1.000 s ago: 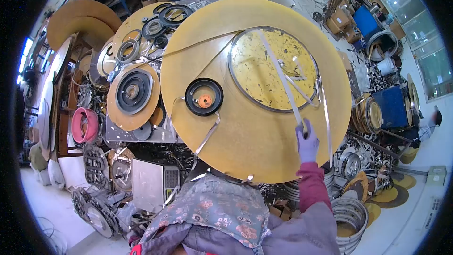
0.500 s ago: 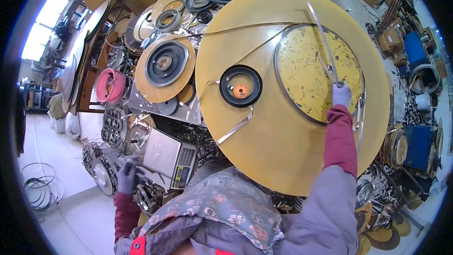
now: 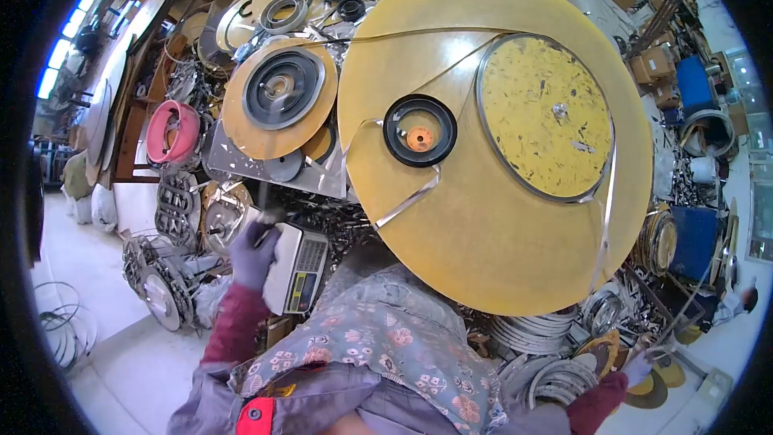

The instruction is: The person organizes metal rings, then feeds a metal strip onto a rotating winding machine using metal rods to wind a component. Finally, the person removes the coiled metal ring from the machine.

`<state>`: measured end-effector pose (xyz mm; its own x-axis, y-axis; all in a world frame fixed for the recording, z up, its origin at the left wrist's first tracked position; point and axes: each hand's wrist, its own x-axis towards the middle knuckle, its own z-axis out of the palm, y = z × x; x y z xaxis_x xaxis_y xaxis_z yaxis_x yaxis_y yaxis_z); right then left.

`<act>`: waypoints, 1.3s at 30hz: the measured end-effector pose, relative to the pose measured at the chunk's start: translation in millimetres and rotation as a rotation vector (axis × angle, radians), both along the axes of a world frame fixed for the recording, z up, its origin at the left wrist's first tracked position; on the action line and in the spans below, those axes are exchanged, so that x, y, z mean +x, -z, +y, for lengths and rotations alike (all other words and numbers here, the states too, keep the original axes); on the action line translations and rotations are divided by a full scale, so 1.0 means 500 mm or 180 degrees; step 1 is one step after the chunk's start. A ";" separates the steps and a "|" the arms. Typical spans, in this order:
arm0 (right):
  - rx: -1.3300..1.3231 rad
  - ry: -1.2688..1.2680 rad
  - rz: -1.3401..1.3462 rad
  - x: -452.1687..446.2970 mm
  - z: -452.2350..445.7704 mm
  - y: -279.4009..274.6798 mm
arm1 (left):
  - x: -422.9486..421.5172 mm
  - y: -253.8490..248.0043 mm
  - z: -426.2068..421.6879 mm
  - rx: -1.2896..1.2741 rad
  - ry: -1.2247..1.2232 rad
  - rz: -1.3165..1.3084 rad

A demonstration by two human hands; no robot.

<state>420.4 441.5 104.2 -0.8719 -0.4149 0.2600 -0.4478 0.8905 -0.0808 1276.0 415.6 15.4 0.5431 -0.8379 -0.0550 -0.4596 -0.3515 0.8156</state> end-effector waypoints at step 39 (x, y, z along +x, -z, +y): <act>0.0499 -0.4344 -0.2668 1.216 -0.458 0.260 | -0.070 0.016 0.213 -0.0065 -0.0717 0.0533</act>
